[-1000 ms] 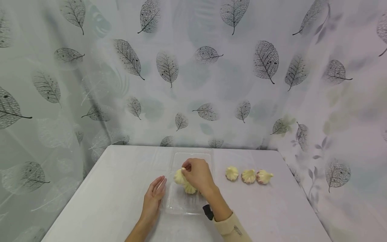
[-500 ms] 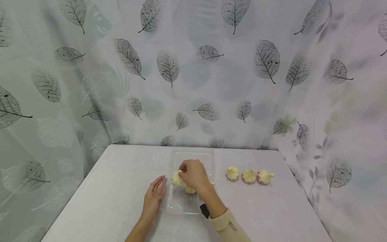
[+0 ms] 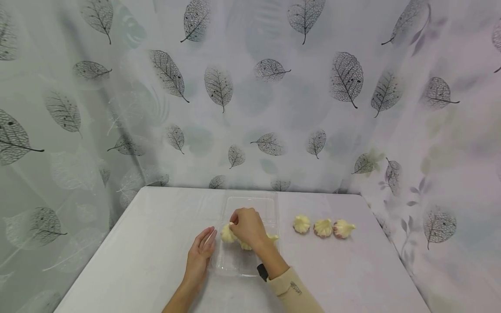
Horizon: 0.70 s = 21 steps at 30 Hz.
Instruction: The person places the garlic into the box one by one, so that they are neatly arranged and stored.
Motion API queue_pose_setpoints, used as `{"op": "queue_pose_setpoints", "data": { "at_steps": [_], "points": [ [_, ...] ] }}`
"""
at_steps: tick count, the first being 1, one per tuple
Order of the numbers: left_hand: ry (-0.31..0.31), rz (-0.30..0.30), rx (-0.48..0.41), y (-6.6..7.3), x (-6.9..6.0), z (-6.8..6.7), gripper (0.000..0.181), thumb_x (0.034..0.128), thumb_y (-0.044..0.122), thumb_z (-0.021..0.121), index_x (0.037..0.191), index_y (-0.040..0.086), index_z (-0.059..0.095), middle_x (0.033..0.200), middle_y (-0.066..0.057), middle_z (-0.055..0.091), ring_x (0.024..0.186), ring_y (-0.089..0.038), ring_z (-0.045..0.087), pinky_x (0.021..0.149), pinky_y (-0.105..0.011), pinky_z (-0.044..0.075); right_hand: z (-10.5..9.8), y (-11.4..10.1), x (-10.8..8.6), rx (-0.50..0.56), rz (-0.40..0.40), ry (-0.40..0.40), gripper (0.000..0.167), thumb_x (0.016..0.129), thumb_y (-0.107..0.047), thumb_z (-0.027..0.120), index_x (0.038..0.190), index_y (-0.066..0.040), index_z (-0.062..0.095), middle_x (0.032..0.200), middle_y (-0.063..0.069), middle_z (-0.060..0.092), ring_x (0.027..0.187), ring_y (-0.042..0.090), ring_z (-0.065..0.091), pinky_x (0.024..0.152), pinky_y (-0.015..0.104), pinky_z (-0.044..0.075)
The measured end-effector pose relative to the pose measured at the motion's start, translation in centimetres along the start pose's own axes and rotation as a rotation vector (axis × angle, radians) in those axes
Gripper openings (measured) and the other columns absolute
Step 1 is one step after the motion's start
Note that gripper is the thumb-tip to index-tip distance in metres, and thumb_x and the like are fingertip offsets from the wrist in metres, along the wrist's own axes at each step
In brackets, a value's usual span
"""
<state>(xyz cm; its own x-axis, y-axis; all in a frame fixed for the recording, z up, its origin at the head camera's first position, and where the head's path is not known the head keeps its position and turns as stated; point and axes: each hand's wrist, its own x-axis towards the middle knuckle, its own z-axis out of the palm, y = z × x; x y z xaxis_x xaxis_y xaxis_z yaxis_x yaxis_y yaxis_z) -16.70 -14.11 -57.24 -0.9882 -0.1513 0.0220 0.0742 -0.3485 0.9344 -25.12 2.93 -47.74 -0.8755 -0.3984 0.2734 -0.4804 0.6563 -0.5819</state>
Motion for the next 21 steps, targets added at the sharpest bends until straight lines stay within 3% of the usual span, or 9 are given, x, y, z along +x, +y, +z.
{"op": "queue_pose_setpoints", "data": {
  "at_steps": [11, 21],
  "points": [
    [-0.01, -0.003, 0.0, 0.1, 0.0, -0.1, 0.06, 0.0996, -0.014, 0.042, 0.157, 0.0, 0.034, 0.168, -0.018, 0.03, 0.155, -0.03, 0.031, 0.121, -0.025, 0.037, 0.9, 0.1, 0.3, 0.0, 0.004, -0.041, 0.007, 0.084, -0.012, 0.084, 0.084, -0.01, 0.077, 0.073, -0.008, 0.07, 0.066, 0.004, 0.062, 0.06, 0.022, 0.056],
    [-0.011, 0.018, -0.004, -0.1, 0.0, -0.1, 0.062, 0.0966, -0.017, 0.041, 0.156, -0.001, 0.034, 0.168, -0.021, 0.029, 0.155, -0.031, 0.03, 0.121, -0.027, 0.037, 1.2, 0.4, 0.5, -0.04, -0.022, -0.106, 0.012, 0.079, -0.006, 0.087, 0.08, -0.011, 0.076, 0.071, -0.007, 0.066, 0.066, 0.007, 0.059, 0.061, 0.024, 0.055]
  ]
}}
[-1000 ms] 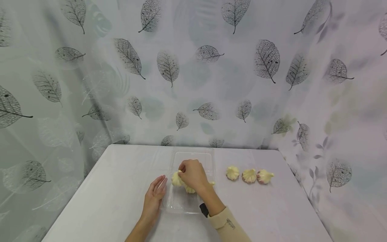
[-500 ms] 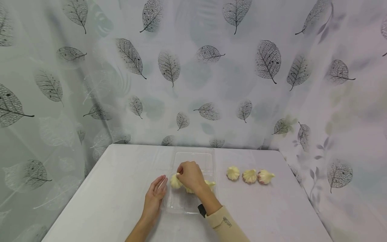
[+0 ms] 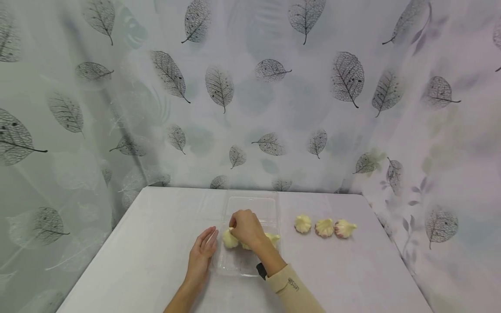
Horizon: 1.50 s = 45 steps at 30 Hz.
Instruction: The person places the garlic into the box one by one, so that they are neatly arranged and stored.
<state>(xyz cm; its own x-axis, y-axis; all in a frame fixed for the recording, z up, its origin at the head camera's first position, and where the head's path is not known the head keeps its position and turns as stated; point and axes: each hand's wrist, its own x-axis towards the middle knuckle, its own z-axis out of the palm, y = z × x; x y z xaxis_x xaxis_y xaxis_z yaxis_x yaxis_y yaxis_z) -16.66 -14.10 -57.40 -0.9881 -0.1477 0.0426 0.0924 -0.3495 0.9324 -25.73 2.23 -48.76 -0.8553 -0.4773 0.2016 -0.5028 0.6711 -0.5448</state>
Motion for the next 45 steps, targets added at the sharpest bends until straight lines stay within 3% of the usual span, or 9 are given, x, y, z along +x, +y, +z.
{"op": "queue_pose_setpoints", "data": {
  "at_steps": [18, 36, 45],
  "points": [
    [-0.004, -0.013, 0.03, 0.0, 0.1, 0.3, 0.06, 0.1, -0.012, 0.043, 0.157, 0.001, 0.035, 0.168, -0.018, 0.031, 0.155, -0.029, 0.031, 0.121, -0.027, 0.037, -0.2, 0.4, 0.0, 0.03, -0.009, -0.043, 0.011, 0.079, -0.005, 0.087, 0.085, -0.006, 0.077, 0.073, -0.006, 0.069, 0.067, 0.007, 0.061, 0.063, 0.024, 0.056],
    [-0.006, -0.001, 0.017, 0.1, 0.0, 0.1, 0.06, 0.0986, -0.015, 0.042, 0.156, -0.002, 0.035, 0.167, -0.021, 0.03, 0.155, -0.031, 0.03, 0.12, -0.025, 0.037, -2.9, 0.6, -2.0, 0.054, 0.039, 0.026, 0.008, 0.088, -0.012, 0.082, 0.094, -0.008, 0.078, 0.081, -0.005, 0.072, 0.076, 0.009, 0.067, 0.067, 0.029, 0.06],
    [0.007, -0.005, 0.028, 0.1, 0.0, 0.1, 0.057, 0.1011, -0.013, 0.044, 0.156, -0.002, 0.035, 0.167, -0.021, 0.031, 0.155, -0.032, 0.031, 0.12, -0.026, 0.037, -5.4, 1.5, -3.7, 0.084, 0.081, 0.141, 0.005, 0.09, -0.012, 0.081, 0.093, -0.013, 0.078, 0.082, -0.007, 0.073, 0.076, 0.008, 0.068, 0.071, 0.03, 0.062]
  ]
}}
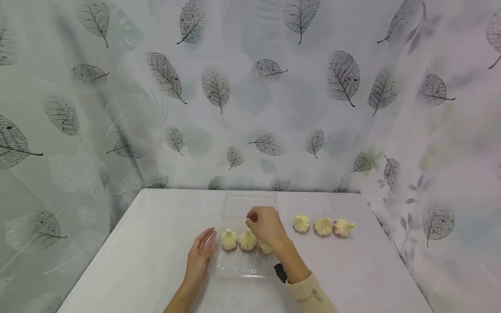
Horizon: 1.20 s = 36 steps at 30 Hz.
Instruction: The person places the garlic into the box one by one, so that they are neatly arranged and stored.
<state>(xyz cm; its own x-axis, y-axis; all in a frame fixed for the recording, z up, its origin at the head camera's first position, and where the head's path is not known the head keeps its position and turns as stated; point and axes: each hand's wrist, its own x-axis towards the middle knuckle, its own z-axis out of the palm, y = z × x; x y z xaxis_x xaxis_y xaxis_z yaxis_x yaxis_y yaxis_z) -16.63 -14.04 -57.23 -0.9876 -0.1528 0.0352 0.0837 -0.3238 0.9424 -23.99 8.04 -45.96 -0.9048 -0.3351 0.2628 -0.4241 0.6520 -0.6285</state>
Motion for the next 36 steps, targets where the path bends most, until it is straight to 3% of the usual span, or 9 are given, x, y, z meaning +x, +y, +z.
{"op": "queue_pose_setpoints", "data": {
  "at_steps": [12, 23, 36],
  "points": [
    [0.028, 0.001, -0.005, -0.3, 0.2, 0.1, 0.056, 0.1011, -0.012, 0.045, 0.155, -0.002, 0.037, 0.165, -0.023, 0.033, 0.154, -0.033, 0.033, 0.119, -0.024, 0.039, -2.2, 2.7, -1.5, -0.009, 0.084, 0.193, 0.005, 0.089, -0.012, 0.081, 0.093, -0.01, 0.079, 0.082, -0.004, 0.074, 0.077, 0.016, 0.071, 0.068, 0.037, 0.063],
    [0.022, 0.004, -0.035, -0.3, 0.2, 0.2, 0.057, 0.1001, -0.015, 0.043, 0.155, -0.002, 0.037, 0.166, -0.024, 0.031, 0.154, -0.032, 0.032, 0.12, -0.026, 0.038, -2.9, 6.1, -2.4, -0.072, 0.184, 0.371, 0.016, 0.086, -0.013, 0.083, 0.102, -0.009, 0.08, 0.097, 0.006, 0.076, 0.079, 0.022, 0.072, 0.063, 0.039, 0.059],
    [0.016, -0.007, -0.045, -0.3, 0.2, 0.1, 0.057, 0.1008, -0.013, 0.044, 0.156, -0.001, 0.036, 0.166, -0.021, 0.032, 0.155, -0.031, 0.032, 0.12, -0.026, 0.037, -3.3, 9.8, -3.2, -0.066, 0.276, 0.382, 0.024, 0.086, -0.009, 0.08, 0.11, -0.006, 0.078, 0.107, 0.014, 0.074, 0.088, 0.028, 0.073, 0.068, 0.043, 0.06]
  ]
}}
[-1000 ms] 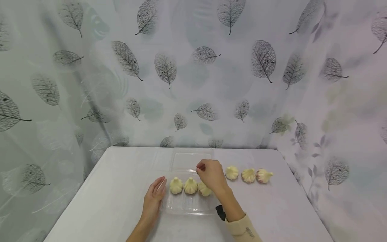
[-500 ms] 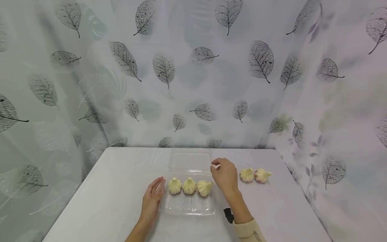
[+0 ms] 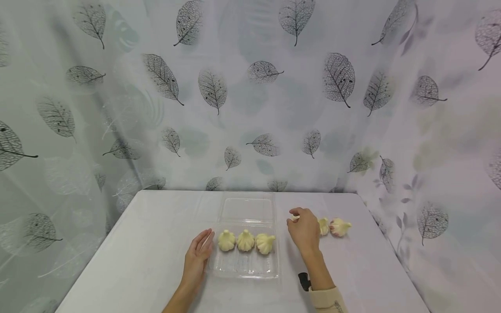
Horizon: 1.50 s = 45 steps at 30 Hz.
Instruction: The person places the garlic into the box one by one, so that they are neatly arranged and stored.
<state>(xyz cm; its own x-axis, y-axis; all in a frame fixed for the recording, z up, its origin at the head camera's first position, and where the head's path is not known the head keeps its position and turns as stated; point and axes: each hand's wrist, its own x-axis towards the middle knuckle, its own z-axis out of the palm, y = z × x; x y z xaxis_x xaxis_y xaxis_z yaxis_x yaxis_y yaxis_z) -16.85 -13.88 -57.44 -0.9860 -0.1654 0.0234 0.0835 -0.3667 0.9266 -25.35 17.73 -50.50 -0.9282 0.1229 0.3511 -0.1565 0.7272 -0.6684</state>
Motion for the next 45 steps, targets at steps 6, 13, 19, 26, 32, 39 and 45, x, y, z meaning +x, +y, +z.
{"op": "queue_pose_setpoints", "data": {
  "at_steps": [6, 13, 19, 26, 32, 39, 45],
  "points": [
    [0.006, -0.013, -0.02, 0.1, -0.1, 0.0, 0.057, 0.1008, -0.013, 0.043, 0.156, -0.001, 0.035, 0.167, -0.02, 0.032, 0.155, -0.031, 0.031, 0.12, -0.026, 0.037, 0.3, 0.9, 0.1, -0.016, 0.011, 0.009, 0.024, 0.085, -0.01, 0.081, 0.108, -0.005, 0.079, 0.104, 0.015, 0.074, 0.088, 0.03, 0.074, 0.071, 0.045, 0.06],
    [0.0, -0.015, -0.027, 0.2, -0.1, 0.0, 0.057, 0.1008, -0.013, 0.043, 0.156, -0.002, 0.034, 0.167, -0.02, 0.031, 0.155, -0.031, 0.031, 0.121, -0.026, 0.037, 0.6, 1.7, 0.1, -0.028, 0.016, 0.001, 0.026, 0.086, -0.01, 0.081, 0.11, -0.003, 0.078, 0.106, 0.02, 0.071, 0.088, 0.032, 0.073, 0.069, 0.047, 0.059],
    [-0.005, -0.011, -0.037, 0.1, -0.1, 0.0, 0.057, 0.1017, -0.013, 0.044, 0.156, -0.002, 0.033, 0.167, -0.021, 0.03, 0.155, -0.031, 0.031, 0.123, -0.031, 0.034, 0.9, 2.1, 0.1, -0.018, 0.006, 0.008, 0.024, 0.086, -0.009, 0.08, 0.109, -0.002, 0.078, 0.105, 0.02, 0.072, 0.087, 0.033, 0.073, 0.068, 0.048, 0.059],
    [-0.004, -0.013, -0.017, 0.1, -0.1, 0.1, 0.054, 0.1035, -0.011, 0.045, 0.156, -0.002, 0.034, 0.166, -0.021, 0.032, 0.155, -0.031, 0.031, 0.123, -0.033, 0.034, 1.4, 2.7, 0.4, -0.024, -0.018, 0.058, 0.018, 0.084, -0.002, 0.074, 0.101, -0.004, 0.079, 0.1, 0.018, 0.072, 0.084, 0.032, 0.073, 0.062, 0.041, 0.057],
    [-0.009, -0.009, -0.017, 0.1, -0.2, 0.1, 0.055, 0.103, -0.011, 0.044, 0.156, -0.003, 0.034, 0.166, -0.022, 0.031, 0.155, -0.033, 0.031, 0.123, -0.033, 0.033, 1.9, 3.4, 0.7, -0.02, -0.033, 0.057, 0.012, 0.084, 0.001, 0.074, 0.095, -0.003, 0.077, 0.092, 0.015, 0.073, 0.079, 0.03, 0.073, 0.059, 0.038, 0.057],
    [-0.013, -0.024, -0.032, 0.0, -0.1, 0.0, 0.055, 0.1029, -0.011, 0.044, 0.156, -0.002, 0.034, 0.167, -0.021, 0.031, 0.155, -0.031, 0.031, 0.122, -0.03, 0.035, 2.0, 3.8, 0.6, 0.012, -0.028, 0.044, 0.012, 0.086, 0.003, 0.074, 0.097, 0.0, 0.076, 0.093, 0.017, 0.074, 0.081, 0.033, 0.074, 0.061, 0.04, 0.06],
    [-0.019, -0.007, 0.002, 0.0, -0.2, -0.1, 0.056, 0.1015, -0.01, 0.045, 0.156, -0.002, 0.033, 0.166, -0.023, 0.03, 0.154, -0.035, 0.03, 0.121, -0.029, 0.037, 1.7, 3.9, 0.8, 0.012, -0.034, 0.07, 0.012, 0.085, 0.003, 0.077, 0.096, 0.0, 0.077, 0.09, 0.017, 0.076, 0.078, 0.033, 0.075, 0.058, 0.04, 0.061]
  ]
}}
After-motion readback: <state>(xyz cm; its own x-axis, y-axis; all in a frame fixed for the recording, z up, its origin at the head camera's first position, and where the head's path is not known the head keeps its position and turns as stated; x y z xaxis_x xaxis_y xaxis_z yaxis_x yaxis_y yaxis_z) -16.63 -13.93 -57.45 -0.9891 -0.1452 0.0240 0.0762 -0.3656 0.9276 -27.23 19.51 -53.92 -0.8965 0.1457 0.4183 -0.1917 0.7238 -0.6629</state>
